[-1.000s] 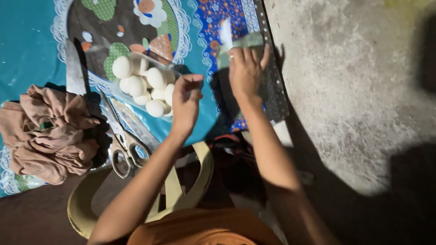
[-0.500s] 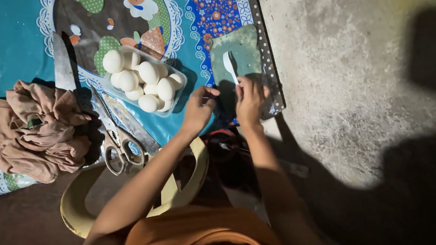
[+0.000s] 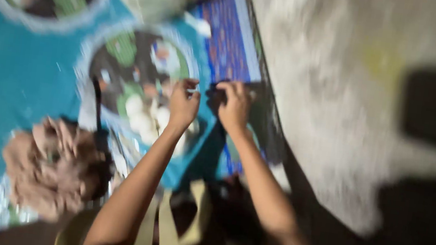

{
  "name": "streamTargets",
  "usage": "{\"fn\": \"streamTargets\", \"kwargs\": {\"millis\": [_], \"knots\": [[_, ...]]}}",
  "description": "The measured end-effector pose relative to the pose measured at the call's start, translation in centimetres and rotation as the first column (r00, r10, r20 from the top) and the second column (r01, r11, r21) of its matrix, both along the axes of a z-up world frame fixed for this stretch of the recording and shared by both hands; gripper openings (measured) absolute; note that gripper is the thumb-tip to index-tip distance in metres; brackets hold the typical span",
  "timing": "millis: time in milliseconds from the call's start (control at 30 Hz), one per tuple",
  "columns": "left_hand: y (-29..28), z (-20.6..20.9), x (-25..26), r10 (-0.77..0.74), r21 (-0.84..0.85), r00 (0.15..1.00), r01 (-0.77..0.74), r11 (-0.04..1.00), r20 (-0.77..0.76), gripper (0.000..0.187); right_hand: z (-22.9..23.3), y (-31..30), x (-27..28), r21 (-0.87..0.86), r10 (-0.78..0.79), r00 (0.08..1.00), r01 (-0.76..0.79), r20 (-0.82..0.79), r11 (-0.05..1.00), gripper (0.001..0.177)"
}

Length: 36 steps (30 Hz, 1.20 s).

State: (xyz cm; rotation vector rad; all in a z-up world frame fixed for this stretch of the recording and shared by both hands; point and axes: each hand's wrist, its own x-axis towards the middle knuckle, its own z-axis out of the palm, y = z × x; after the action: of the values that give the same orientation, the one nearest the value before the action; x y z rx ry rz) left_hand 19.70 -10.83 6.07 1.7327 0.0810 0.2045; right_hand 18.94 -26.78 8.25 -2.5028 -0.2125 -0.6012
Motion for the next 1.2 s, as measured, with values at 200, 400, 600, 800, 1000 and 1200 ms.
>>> {"fn": "streamTargets", "kwargs": {"millis": [200,400,600,800,1000,1200], "knots": [[4.6,-7.6,14.3,0.219,0.54,0.968,-0.122,0.833,-0.119,0.051,-4.9,7.6,18.3,-0.214,-0.021,0.974,-0.029,-0.228,0.977,0.032],[6.1,-7.6,16.2,0.198,0.436,0.953,-0.083,0.896,-0.227,0.049,-8.8,11.9,28.2,-0.423,-0.123,0.969,0.022,-0.214,0.906,0.031],[6.5,-6.1,15.8,0.187,0.376,0.921,-0.049,0.925,-0.342,0.044,-9.6,13.1,28.6,-0.5,-0.17,0.974,0.073,-0.15,0.863,0.026],[6.4,-5.7,15.5,0.181,0.381,0.928,-0.047,0.924,-0.325,0.043,-10.2,12.0,27.6,-0.571,-0.116,0.993,0.085,-0.018,0.816,0.024],[6.4,-6.2,13.3,0.159,0.44,0.971,-0.065,0.896,-0.18,0.05,-7.2,8.2,22.6,-0.518,-0.177,0.959,0.037,-0.224,0.855,0.021],[2.8,0.1,4.7,0.005,0.407,1.0,-0.009,0.913,0.013,0.044,2.2,-3.0,8.6,0.403,0.156,0.973,-0.074,-0.172,0.912,0.008]]}}
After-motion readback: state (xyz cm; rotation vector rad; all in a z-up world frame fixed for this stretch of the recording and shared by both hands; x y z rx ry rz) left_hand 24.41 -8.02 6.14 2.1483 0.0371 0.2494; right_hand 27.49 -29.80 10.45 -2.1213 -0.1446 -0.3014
